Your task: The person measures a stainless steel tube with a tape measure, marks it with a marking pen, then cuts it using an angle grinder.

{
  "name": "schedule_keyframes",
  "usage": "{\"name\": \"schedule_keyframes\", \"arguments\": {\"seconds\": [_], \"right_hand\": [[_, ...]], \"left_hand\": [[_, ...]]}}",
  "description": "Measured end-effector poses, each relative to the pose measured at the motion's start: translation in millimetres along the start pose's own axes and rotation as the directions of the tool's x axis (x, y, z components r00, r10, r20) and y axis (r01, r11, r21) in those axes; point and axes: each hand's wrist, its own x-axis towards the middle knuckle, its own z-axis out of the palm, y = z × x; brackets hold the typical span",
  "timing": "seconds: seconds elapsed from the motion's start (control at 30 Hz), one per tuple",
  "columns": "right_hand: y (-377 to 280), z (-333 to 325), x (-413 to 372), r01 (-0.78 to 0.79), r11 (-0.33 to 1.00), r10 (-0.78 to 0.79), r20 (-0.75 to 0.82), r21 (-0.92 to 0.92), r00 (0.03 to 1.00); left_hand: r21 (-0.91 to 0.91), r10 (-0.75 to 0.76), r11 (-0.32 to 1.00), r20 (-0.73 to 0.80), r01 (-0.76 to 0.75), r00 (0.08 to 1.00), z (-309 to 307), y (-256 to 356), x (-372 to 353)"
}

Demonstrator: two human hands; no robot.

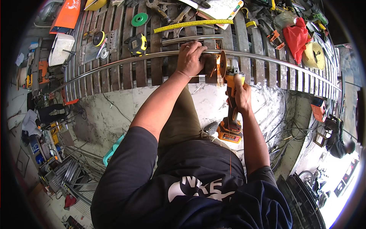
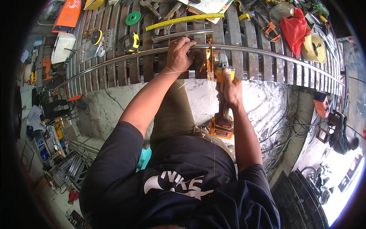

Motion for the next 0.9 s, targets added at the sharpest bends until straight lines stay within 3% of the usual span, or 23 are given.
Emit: {"name": "schedule_keyframes", "arguments": {"seconds": [0.3,0.4,0.6,0.7,0.8,0.9], "right_hand": [[-9,3,-5,-0.061,0.998,0.061,-0.018,0.017,0.998],[8,4,7,0.100,0.995,-0.101,-0.052,-0.021,0.994],[-16,6,-7,-0.076,0.997,0.076,-0.058,0.003,0.995],[1,0,3,0.003,1.000,-0.004,-0.022,-0.027,1.000],[0,0,1,-0.035,0.999,0.035,-0.003,0.041,0.999],[1,-2,2,0.018,1.000,-0.018,0.005,-0.006,1.000]], "left_hand": [[-0.002,-0.017,1.000,0.009,0.017,1.000,0,0,-1],[-0.016,-0.052,0.998,0.049,0.053,0.997,-2,3,-1],[0.084,-0.002,0.996,0.075,-0.005,0.997,0,4,2],[0.049,0.005,0.999,0.061,-0.008,0.998,0,2,2],[0.030,0.005,1.000,0.041,-0.006,0.999,0,2,2],[0.029,0.003,1.000,0.053,-0.005,0.999,1,0,0]]}}
